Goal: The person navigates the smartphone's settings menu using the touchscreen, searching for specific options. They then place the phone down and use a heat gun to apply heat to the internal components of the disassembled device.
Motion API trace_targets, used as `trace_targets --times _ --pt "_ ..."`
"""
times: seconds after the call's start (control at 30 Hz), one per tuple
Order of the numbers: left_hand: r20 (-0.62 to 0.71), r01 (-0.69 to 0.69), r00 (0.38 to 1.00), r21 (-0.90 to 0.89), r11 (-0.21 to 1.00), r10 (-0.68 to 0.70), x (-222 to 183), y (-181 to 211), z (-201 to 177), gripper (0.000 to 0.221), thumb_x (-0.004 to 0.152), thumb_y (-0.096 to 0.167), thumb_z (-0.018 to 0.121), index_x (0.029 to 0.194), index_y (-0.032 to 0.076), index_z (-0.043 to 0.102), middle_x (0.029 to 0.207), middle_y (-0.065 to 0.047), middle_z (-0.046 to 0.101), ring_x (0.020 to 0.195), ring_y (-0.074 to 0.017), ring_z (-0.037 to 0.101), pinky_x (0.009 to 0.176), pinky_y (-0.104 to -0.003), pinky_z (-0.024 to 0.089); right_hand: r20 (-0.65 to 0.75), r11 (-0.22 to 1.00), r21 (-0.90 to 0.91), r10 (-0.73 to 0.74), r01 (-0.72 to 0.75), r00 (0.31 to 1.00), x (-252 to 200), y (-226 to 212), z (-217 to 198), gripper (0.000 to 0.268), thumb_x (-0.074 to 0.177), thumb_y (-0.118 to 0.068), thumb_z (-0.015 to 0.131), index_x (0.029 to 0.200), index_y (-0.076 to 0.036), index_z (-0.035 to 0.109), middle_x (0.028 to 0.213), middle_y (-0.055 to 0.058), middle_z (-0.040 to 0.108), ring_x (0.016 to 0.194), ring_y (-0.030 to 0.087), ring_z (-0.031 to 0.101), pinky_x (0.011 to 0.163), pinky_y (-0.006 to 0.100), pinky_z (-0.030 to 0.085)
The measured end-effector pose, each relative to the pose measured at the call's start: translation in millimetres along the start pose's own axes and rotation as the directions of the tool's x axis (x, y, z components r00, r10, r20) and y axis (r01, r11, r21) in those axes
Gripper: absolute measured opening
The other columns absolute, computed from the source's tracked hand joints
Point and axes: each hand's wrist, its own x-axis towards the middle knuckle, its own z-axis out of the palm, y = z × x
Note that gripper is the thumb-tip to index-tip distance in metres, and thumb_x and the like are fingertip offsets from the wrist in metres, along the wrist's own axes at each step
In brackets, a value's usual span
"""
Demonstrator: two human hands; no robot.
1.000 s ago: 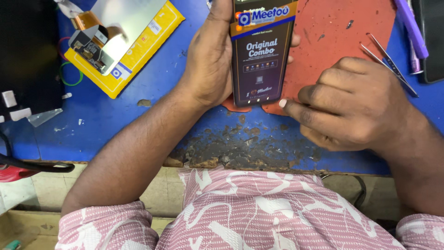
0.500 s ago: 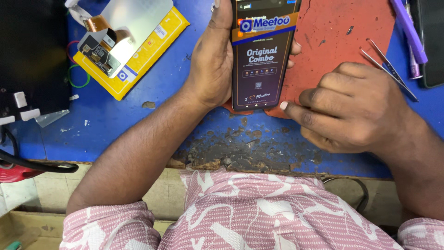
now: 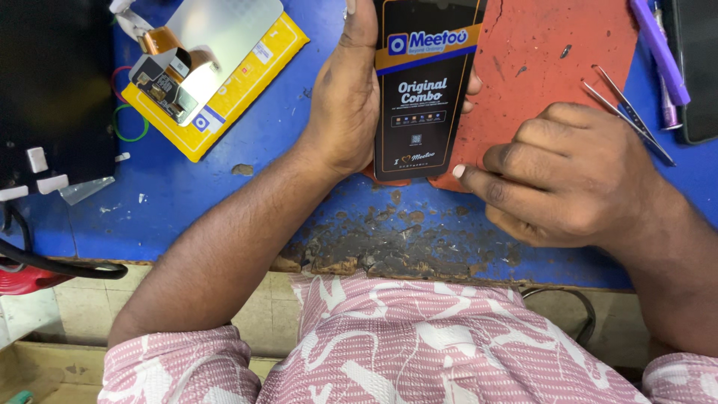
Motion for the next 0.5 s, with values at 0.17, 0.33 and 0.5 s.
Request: trace_targets --times 0.17,0.33,0.5 --pt "0.016 0.011 1.0 -0.105 0.994 -0.01 1.9 -2.2 -4.2 0.09 0.107 0.073 0.031 0.138 -0.007 0.059 0.111 -0.027 0.073 0.098 -0.0306 0.076 0.092 -0.042 0.065 -0.004 1.0 -0.012 -0.009 0.009 1.0 -0.7 0.5 0.2 0.016 0.073 -0.006 0.082 0.088 -0.008 0.077 0.08 0.0 0.065 0.062 0.016 0.057 0.055 0.032 0.043" --pt "0.03 -0.015 0.999 -0.102 0.995 0.018 1.5 -2.6 -5.0 0.087 0.11 0.071 0.031 0.136 -0.007 0.058 0.112 -0.027 0.072 0.099 -0.0307 0.075 0.093 -0.042 0.065 0.013 1.0 -0.003 0.002 -0.002 1.0 -1.0 1.0 -0.4 0.02 0.072 -0.007 0.081 0.092 -0.008 0.079 0.081 0.0 0.065 0.063 0.016 0.057 0.056 0.033 0.044" --pt "0.019 -0.01 1.0 -0.068 0.998 0.011 0.7 -1.9 -2.8 0.087 0.109 0.072 0.031 0.137 -0.006 0.057 0.111 -0.026 0.073 0.098 -0.0307 0.076 0.092 -0.042 0.066 0.001 1.0 -0.023 0.009 -0.009 1.0 2.1 1.3 0.5 0.027 0.076 -0.012 0.084 0.102 -0.011 0.079 0.081 -0.001 0.064 0.063 0.016 0.056 0.055 0.033 0.042"
